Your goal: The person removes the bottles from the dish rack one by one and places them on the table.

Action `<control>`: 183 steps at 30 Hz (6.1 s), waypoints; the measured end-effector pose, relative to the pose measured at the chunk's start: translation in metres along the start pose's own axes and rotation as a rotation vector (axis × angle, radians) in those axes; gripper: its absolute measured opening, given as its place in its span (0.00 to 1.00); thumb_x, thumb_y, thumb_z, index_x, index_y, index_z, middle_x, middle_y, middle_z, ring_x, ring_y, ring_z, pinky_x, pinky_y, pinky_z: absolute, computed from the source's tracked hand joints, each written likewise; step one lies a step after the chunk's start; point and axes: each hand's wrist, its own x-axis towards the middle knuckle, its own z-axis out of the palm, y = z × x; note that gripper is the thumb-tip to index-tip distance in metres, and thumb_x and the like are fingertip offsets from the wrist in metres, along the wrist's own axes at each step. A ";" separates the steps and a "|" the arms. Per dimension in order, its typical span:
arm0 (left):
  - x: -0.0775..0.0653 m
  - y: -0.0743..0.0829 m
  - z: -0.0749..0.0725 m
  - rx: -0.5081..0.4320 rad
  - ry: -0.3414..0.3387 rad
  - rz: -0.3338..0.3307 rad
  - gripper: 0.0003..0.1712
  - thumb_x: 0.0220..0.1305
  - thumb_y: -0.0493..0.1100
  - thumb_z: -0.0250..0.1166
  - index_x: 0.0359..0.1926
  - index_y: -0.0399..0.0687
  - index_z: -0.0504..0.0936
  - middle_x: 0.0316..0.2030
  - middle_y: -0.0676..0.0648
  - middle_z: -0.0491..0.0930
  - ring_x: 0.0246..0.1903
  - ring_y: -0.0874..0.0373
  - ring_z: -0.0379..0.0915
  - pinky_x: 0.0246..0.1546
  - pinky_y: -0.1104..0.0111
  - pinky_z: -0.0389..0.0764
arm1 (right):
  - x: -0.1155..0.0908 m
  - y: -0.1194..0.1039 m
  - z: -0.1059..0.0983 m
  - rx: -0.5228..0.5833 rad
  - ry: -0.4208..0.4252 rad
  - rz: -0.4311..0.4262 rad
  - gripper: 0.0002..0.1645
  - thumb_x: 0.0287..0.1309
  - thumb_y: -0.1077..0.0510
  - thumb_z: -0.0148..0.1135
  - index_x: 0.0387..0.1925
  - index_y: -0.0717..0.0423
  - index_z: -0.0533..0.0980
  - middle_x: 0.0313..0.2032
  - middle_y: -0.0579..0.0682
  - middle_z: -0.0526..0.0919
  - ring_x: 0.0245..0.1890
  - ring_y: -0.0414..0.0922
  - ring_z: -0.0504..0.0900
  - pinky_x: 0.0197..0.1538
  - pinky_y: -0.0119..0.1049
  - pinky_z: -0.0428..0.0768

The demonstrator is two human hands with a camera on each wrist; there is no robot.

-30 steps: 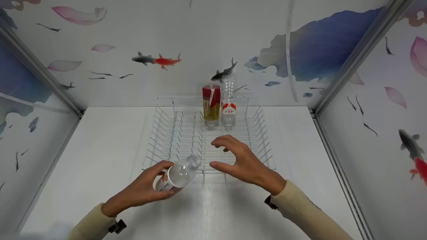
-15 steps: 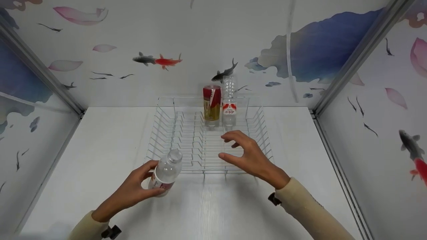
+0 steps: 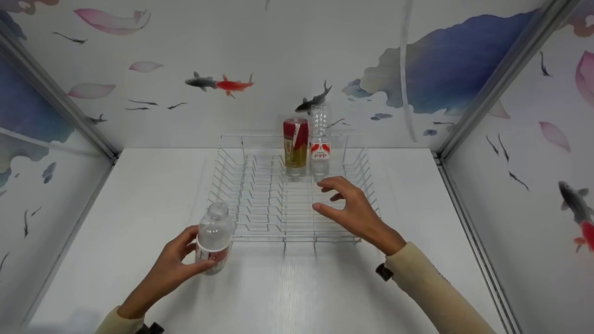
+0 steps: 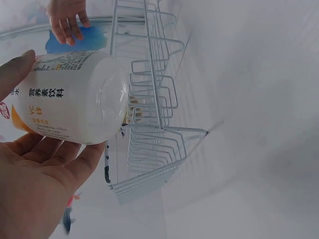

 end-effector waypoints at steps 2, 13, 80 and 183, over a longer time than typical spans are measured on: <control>-0.002 -0.002 -0.002 -0.002 0.022 -0.013 0.45 0.60 0.46 0.87 0.74 0.52 0.75 0.67 0.52 0.81 0.67 0.50 0.78 0.70 0.46 0.81 | 0.001 0.002 -0.001 -0.005 0.006 -0.001 0.30 0.69 0.61 0.77 0.69 0.54 0.79 0.64 0.48 0.83 0.62 0.50 0.83 0.61 0.31 0.85; -0.009 -0.009 -0.015 0.015 0.152 -0.025 0.45 0.58 0.42 0.87 0.74 0.50 0.76 0.67 0.52 0.81 0.68 0.52 0.78 0.71 0.49 0.80 | 0.012 0.006 -0.011 -0.041 0.017 0.053 0.28 0.72 0.59 0.75 0.70 0.55 0.79 0.64 0.52 0.82 0.64 0.52 0.82 0.60 0.28 0.84; 0.021 -0.100 -0.043 -0.106 0.420 -0.158 0.48 0.71 0.39 0.78 0.83 0.43 0.63 0.77 0.41 0.69 0.80 0.42 0.62 0.82 0.51 0.65 | 0.072 0.035 -0.041 0.010 0.018 0.272 0.34 0.79 0.45 0.68 0.74 0.60 0.76 0.70 0.59 0.79 0.69 0.55 0.78 0.71 0.57 0.76; 0.002 -0.069 -0.019 0.038 0.074 -0.247 0.60 0.67 0.59 0.80 0.87 0.48 0.56 0.85 0.42 0.59 0.84 0.39 0.54 0.80 0.43 0.66 | 0.077 0.051 -0.039 0.057 0.032 0.291 0.40 0.81 0.44 0.64 0.80 0.64 0.67 0.78 0.65 0.71 0.79 0.63 0.69 0.82 0.63 0.66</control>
